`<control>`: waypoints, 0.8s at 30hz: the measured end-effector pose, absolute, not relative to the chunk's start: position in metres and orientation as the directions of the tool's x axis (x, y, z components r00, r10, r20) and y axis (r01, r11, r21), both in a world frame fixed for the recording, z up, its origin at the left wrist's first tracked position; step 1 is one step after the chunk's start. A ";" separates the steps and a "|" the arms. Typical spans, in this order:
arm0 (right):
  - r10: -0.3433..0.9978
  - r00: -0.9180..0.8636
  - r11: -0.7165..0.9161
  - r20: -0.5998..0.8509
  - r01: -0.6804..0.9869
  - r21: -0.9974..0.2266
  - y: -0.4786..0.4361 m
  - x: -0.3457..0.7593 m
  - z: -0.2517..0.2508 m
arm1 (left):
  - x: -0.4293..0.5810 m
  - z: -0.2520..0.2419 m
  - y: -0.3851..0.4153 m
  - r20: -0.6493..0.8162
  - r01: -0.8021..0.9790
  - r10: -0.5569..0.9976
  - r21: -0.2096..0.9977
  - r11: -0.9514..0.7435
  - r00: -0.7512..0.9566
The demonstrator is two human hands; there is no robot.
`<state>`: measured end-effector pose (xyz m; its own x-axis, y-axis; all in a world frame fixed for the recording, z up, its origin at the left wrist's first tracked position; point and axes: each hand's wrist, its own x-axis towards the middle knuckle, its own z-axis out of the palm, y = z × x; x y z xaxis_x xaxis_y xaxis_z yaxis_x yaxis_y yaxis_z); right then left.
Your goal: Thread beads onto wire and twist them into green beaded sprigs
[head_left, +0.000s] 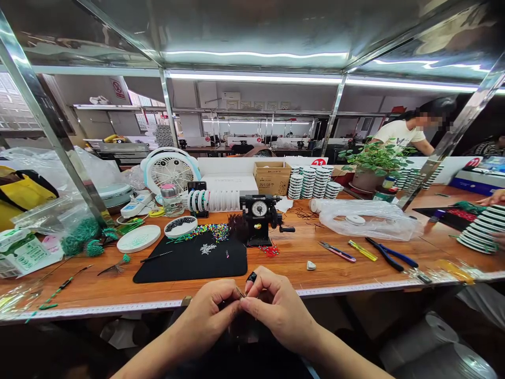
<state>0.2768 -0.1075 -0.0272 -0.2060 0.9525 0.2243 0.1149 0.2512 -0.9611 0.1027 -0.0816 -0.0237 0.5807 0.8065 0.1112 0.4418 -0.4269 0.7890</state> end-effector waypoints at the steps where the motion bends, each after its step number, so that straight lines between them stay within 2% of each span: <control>1: 0.952 -0.207 0.252 0.226 0.109 -0.962 -0.108 0.277 -0.028 | 0.103 -0.024 -0.081 0.111 0.438 0.804 0.790 -0.428 0.585; 6: 0.954 -0.213 0.245 0.212 0.143 -0.959 -0.108 0.277 -0.026 | 0.104 -0.025 -0.082 0.123 0.453 0.775 0.751 -0.481 0.619; 10: 0.960 -0.221 0.219 0.173 0.203 -0.954 -0.107 0.277 -0.024 | 0.103 -0.025 -0.083 0.126 0.539 0.736 0.601 -0.590 0.665; 14: 0.966 -0.224 0.173 0.130 0.186 -0.967 -0.108 0.278 -0.024 | 0.102 -0.021 -0.086 0.163 0.564 0.694 0.469 -0.680 0.701; 24: 0.941 -0.263 0.277 0.215 0.230 -0.933 -0.124 0.277 -0.019 | 0.098 -0.001 -0.108 0.205 0.558 0.660 0.389 -0.732 0.723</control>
<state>0.2772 -0.1244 -0.0186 -0.2629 0.9406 0.2149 0.2296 0.2773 -0.9329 0.0983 -0.1081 -0.0012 0.7228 0.6600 0.2049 0.5584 -0.7325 0.3894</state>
